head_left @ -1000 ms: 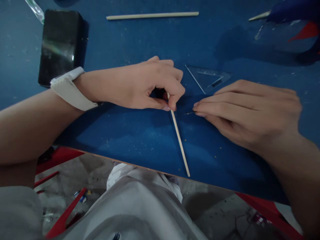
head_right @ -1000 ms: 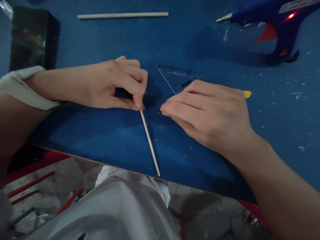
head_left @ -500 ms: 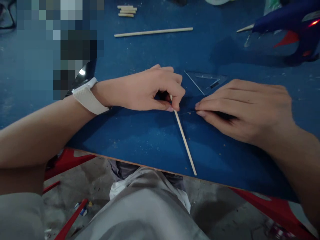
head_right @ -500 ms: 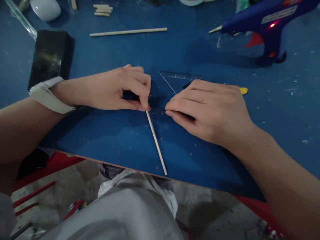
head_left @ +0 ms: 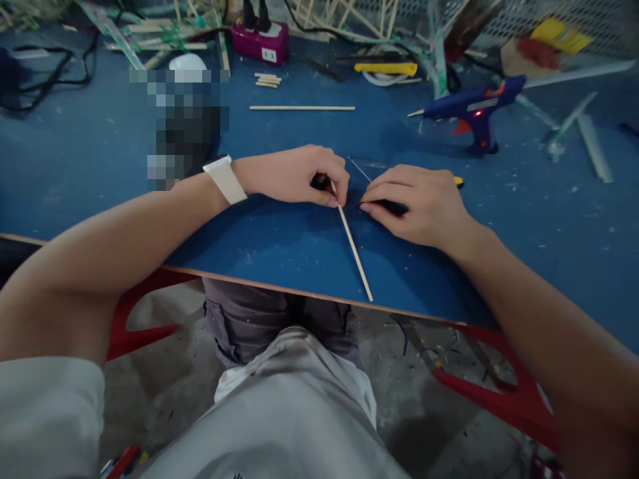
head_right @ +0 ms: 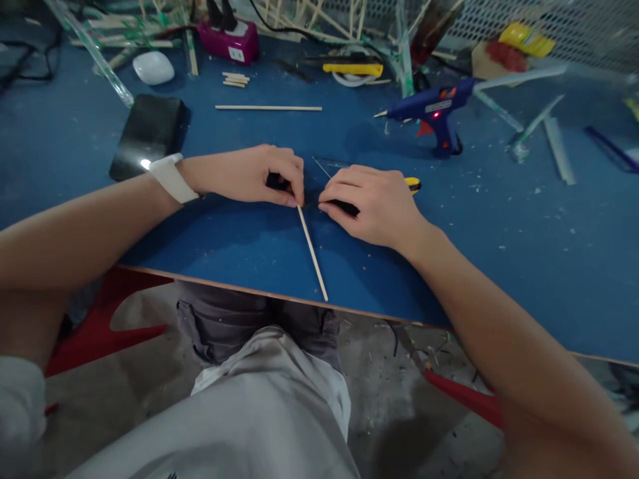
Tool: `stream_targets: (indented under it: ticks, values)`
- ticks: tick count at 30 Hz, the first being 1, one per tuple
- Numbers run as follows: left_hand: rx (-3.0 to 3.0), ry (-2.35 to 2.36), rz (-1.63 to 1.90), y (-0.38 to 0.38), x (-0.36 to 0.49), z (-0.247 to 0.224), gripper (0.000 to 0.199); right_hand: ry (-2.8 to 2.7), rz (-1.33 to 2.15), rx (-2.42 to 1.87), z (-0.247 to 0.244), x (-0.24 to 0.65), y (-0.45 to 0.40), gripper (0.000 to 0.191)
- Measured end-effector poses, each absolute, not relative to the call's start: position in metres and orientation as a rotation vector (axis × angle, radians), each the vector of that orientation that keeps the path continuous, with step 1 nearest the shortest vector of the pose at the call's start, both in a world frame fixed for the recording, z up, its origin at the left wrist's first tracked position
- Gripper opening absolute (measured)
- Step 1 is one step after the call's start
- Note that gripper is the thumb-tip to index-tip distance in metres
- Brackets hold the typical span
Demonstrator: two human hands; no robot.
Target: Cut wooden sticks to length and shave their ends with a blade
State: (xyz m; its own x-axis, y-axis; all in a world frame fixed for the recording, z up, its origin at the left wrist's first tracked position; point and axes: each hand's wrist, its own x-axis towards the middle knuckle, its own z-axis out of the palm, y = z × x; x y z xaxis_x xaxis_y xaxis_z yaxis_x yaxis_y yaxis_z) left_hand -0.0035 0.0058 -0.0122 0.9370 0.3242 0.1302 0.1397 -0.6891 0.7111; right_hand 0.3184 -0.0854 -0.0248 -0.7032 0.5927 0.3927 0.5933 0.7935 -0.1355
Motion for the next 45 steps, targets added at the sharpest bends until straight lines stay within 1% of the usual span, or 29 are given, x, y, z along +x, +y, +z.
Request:
stream_targets:
  ticks: [7, 15, 29, 36, 42, 45]
  values:
    - [2.32, 0.324, 0.317, 0.009, -0.001, -0.016, 0.028, -2.544, 0.005, -0.829, -0.028, 0.316, -0.078, 0.012]
    - [2.316, 0.346, 0.289, 0.006, -0.002, -0.018, 0.03, -2.519, -0.016, -0.724, -0.03, 0.311, -0.078, 0.016]
    - [2.31, 0.379, 0.253, -0.01, -0.005, -0.013, 0.028, -2.487, 0.07, -0.693, -0.014, 0.319, -0.09, 0.011]
    - [2.324, 0.41, 0.202, -0.011, -0.008, -0.01, 0.03, -2.581, 0.029, -0.666, -0.017, 0.315, -0.091, 0.016]
    - [2.288, 0.392, 0.258, -0.012, -0.008, -0.005, 0.017, -2.578, -0.008, -0.705, -0.014, 0.316, -0.094, 0.016]
    - [2.29, 0.385, 0.254, -0.012, -0.008, -0.003, 0.019, -2.583, 0.031, -0.748, -0.013, 0.318, -0.096, 0.017]
